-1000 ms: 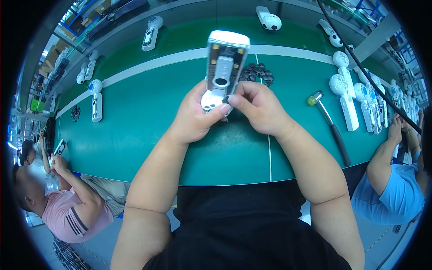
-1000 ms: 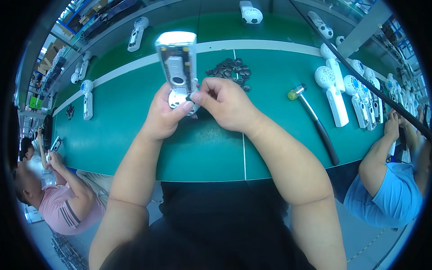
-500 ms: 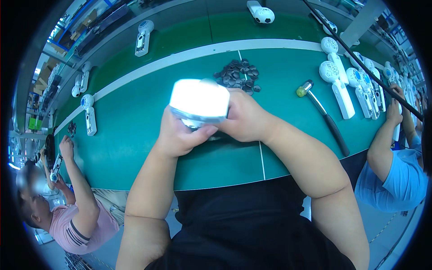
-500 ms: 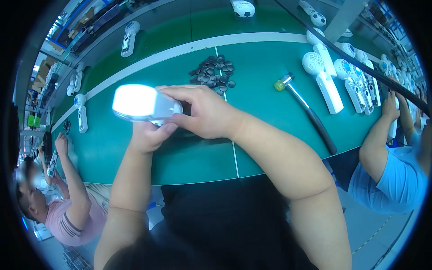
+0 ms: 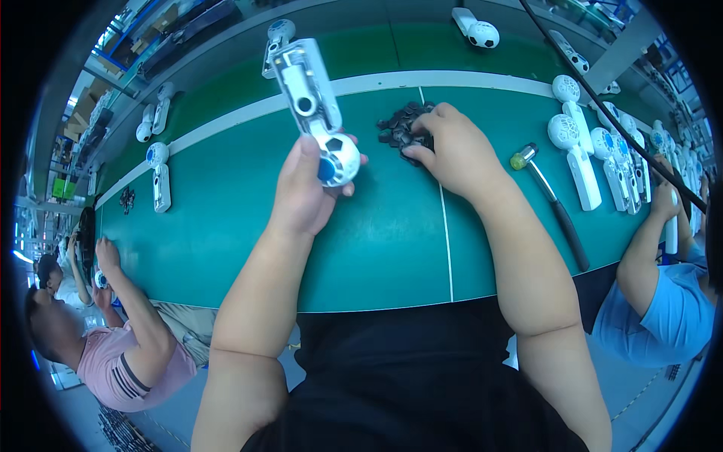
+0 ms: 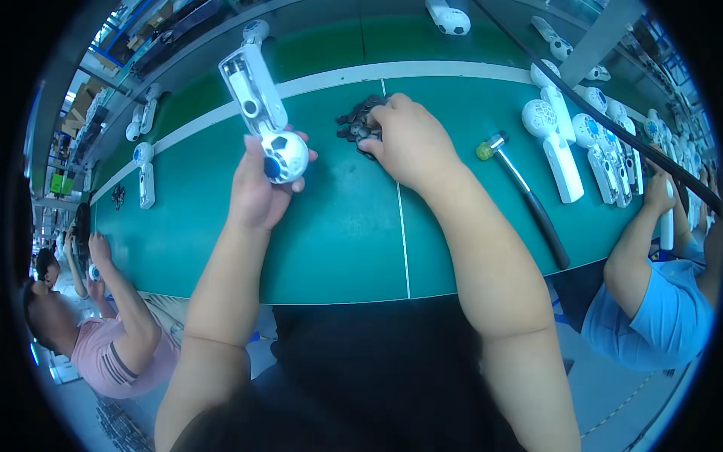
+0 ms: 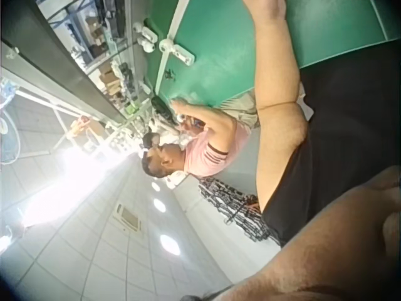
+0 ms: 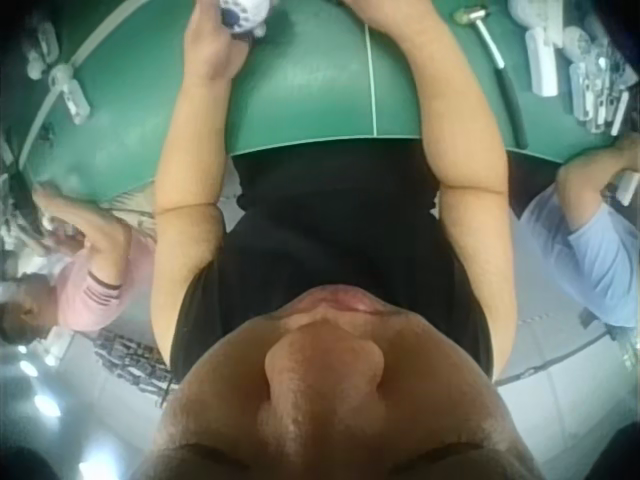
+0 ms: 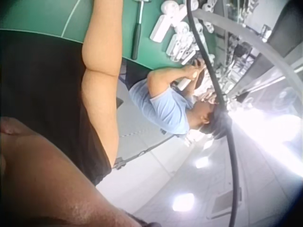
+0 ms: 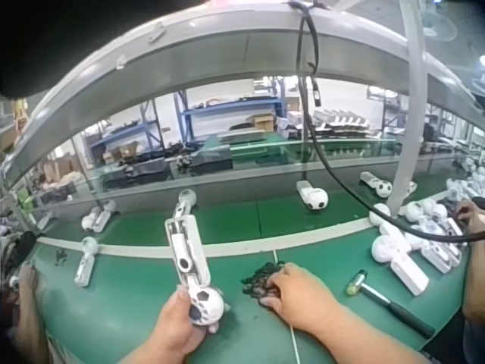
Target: Assembling electronic components, possibly drone frames, at a manual assembly station.
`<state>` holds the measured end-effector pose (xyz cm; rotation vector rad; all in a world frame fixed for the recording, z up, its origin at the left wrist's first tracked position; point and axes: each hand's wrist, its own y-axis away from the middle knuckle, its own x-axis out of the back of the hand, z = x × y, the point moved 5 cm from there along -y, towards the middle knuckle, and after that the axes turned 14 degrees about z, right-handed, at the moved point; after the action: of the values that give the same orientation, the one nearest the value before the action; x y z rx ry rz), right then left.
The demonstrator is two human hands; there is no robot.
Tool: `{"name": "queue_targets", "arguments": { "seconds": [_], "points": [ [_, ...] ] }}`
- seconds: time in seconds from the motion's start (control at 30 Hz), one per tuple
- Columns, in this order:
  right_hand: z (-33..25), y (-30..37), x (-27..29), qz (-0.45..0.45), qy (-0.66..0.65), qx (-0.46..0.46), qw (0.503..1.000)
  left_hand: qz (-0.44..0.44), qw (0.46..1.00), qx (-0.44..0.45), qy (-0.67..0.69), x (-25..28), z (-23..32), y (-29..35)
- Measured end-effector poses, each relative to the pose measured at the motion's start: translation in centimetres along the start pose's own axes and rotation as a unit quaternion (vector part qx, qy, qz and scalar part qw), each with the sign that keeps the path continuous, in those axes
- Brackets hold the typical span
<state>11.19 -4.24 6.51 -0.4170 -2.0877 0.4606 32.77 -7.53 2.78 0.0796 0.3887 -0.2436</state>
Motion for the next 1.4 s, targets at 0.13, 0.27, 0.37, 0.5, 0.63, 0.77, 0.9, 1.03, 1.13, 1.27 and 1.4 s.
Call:
{"name": "queue_targets", "arguments": {
  "seconds": [0.13,0.27,0.37,0.5,0.63,0.77,0.9,1.03,1.13,1.27,1.4],
  "points": [
    [0.4,0.1,-0.6,-0.078,0.056,-0.010,0.995,0.059,0.992,0.067,0.092,0.6,0.3,-0.4],
    [-1.3,-0.2,-0.1,-0.073,0.006,-0.035,0.997,0.072,0.991,0.064,0.088,0.9,0.5,-0.4],
    [-2.2,0.1,0.1,-0.066,-0.098,-0.119,0.986,0.068,0.992,0.065,0.081,0.7,0.8,-0.2],
    [-3.4,1.2,-1.1,-0.062,-0.365,-0.170,0.913,0.060,0.992,0.063,0.093,0.7,1.1,0.0],
    [-4.4,1.6,-1.1,-0.013,-0.416,-0.131,0.900,0.045,0.991,0.064,0.109,0.7,1.5,0.3],
    [-6.4,2.0,1.5,0.171,-0.254,0.219,0.927,0.035,0.991,0.058,0.114,0.7,1.6,0.3],
    [-7.6,2.6,3.2,0.246,-0.213,0.328,0.887,0.027,0.991,0.060,0.119,0.7,1.5,0.4],
    [-7.9,2.9,3.4,0.250,-0.190,0.343,0.885,0.037,0.994,0.053,0.092,1.0,1.5,0.4],
    [-8.1,2.9,3.3,0.246,-0.192,0.347,0.885,0.020,0.992,0.056,0.115,1.0,1.7,0.5],
    [-8.3,2.2,2.4,0.210,-0.230,0.294,0.904,0.009,0.992,0.054,0.114,1.1,2.0,0.6],
    [-8.7,1.7,1.7,0.191,-0.221,0.264,0.919,0.004,0.993,0.056,0.107,1.2,2.3,0.7]
  ]
}}
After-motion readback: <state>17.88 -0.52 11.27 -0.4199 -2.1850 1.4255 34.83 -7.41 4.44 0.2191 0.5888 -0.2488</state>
